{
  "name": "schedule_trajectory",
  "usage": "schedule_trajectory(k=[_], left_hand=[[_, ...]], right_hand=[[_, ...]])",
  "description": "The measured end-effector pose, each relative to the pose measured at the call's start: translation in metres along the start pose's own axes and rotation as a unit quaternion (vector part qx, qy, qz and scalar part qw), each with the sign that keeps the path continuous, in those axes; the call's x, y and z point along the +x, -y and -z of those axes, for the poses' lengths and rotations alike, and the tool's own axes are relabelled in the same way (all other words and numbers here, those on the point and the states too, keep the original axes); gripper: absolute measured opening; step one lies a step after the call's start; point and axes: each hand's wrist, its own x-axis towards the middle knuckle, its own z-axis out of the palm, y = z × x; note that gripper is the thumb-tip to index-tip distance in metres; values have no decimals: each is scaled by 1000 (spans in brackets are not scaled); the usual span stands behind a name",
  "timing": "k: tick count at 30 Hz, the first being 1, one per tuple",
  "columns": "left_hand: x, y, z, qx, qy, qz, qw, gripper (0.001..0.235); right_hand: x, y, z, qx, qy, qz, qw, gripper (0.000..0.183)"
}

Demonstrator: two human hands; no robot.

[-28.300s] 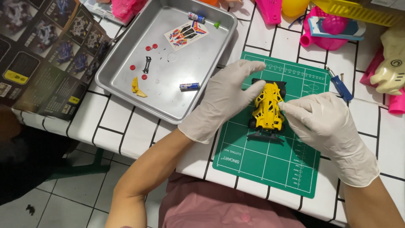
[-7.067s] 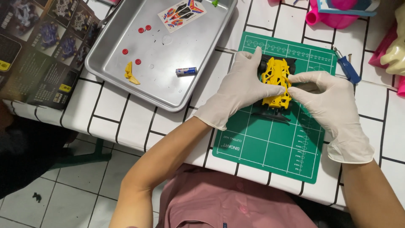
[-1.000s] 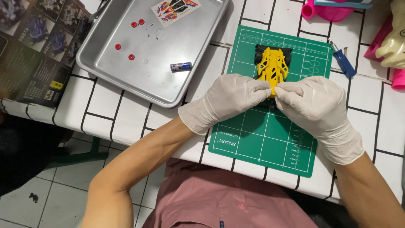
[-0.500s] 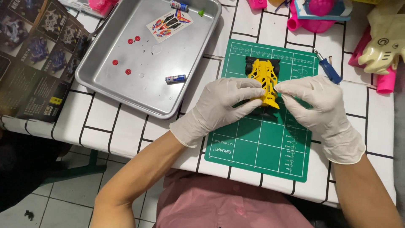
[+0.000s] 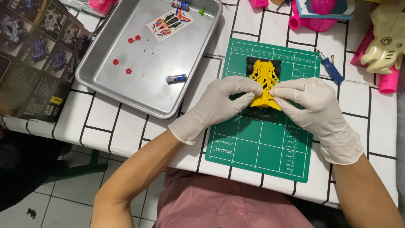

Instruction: Installing batteries and a motor cover onto a toy car chassis and securing it with a screwdriver

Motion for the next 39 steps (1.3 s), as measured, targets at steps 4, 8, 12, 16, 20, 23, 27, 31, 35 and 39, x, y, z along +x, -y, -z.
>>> schedule_trajectory(k=[4, 8, 12, 16, 20, 23, 27, 31, 35, 39], left_hand=[[1, -3, 0, -10, 0, 20, 1000, 13], [1, 3, -3, -32, -7, 24, 999, 24], [1, -4, 0, -49, -12, 31, 998, 19], [3, -13, 4, -31, -39, 39, 998, 4], [6, -22, 9, -4, -68, 65, 996, 10], [5, -21, 6, 38, -61, 69, 995, 19], [8, -21, 2, 133, 12, 174, 976, 44], [8, -17, 0, 126, 3, 169, 978, 45], [7, -17, 0, 130, 2, 155, 979, 44], [6, -17, -1, 115, -6, 151, 982, 45]], right_hand=[[0, 2, 0, 10, -3, -6, 1000, 10], [2, 3, 1, 7, 0, 0, 1000, 9], [3, 4, 2, 28, 3, 4, 1000, 10], [5, 8, 6, 25, -1, 8, 1000, 11], [6, 11, 11, 6, -4, -3, 1000, 10], [6, 13, 12, 23, -16, -29, 999, 9], [6, 20, 6, 49, 4, -74, 996, 22], [8, 21, 5, 69, 17, -88, 994, 23], [10, 23, 6, 95, 22, -106, 990, 22], [10, 25, 6, 102, 24, -122, 987, 21]])
